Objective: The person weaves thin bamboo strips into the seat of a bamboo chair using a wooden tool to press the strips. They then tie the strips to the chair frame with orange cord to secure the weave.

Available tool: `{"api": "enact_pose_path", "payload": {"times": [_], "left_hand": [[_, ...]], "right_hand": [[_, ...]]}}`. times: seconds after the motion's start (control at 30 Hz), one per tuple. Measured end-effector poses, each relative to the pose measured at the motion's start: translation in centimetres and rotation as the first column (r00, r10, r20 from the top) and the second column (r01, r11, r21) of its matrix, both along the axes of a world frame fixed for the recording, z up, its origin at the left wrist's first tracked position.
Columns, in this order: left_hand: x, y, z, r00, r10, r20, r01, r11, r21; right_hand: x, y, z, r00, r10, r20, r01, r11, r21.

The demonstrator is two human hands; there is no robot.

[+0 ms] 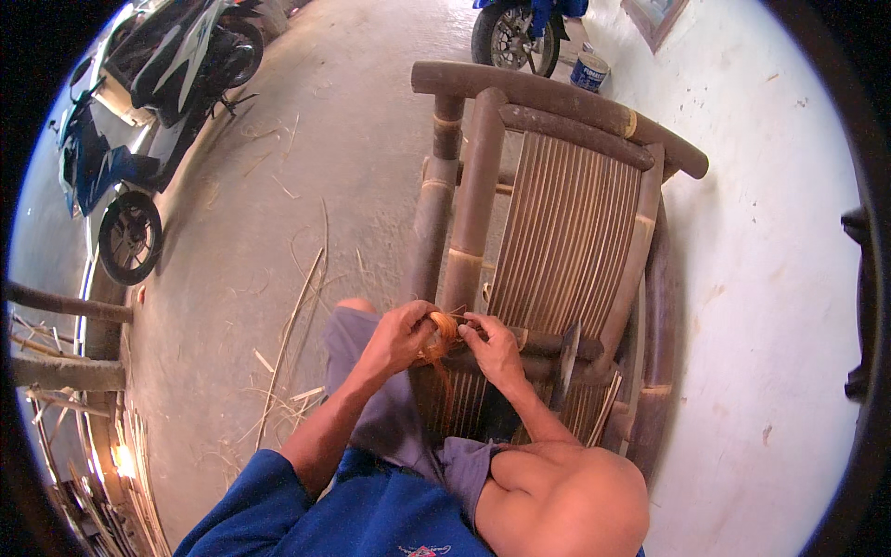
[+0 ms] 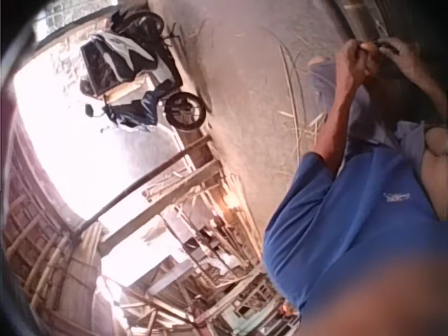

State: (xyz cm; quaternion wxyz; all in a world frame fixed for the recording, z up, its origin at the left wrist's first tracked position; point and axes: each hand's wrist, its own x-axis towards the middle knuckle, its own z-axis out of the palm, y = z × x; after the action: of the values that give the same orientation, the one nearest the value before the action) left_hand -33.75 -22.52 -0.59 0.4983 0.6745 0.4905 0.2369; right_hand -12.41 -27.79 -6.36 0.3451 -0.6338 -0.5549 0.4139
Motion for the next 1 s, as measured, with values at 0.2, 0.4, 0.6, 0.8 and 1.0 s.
{"api": "enact_pose_path", "payload": {"times": [0.2,0.4,0.6,0.8,1.0], "left_hand": [[-1.0,-1.3,0.3,0.998,0.038,0.042,-0.038,0.999,0.010],[-2.1,-1.9,-1.7,0.992,-0.062,-0.108,0.072,0.993,0.091],[-0.3,-4.7,-6.3,0.886,-0.273,-0.375,0.361,0.913,0.189],[-0.1,-6.8,-9.4,0.650,-0.458,-0.606,0.686,0.697,0.209],[-0.1,-4.0,-3.0,0.646,-0.568,-0.510,0.688,0.723,0.067]], "right_hand": [[0.1,0.5,0.1,0.941,-0.049,-0.335,0.020,0.996,-0.092],[6.2,1.6,11.2,0.688,-0.220,-0.691,0.194,0.974,-0.116],[12.0,2.9,24.9,0.746,-0.268,-0.610,0.449,0.878,0.164],[17.3,1.8,38.6,0.745,0.042,-0.666,0.587,0.434,0.683],[12.8,3.5,34.6,0.821,-0.560,0.112,0.311,0.602,0.735]]}}
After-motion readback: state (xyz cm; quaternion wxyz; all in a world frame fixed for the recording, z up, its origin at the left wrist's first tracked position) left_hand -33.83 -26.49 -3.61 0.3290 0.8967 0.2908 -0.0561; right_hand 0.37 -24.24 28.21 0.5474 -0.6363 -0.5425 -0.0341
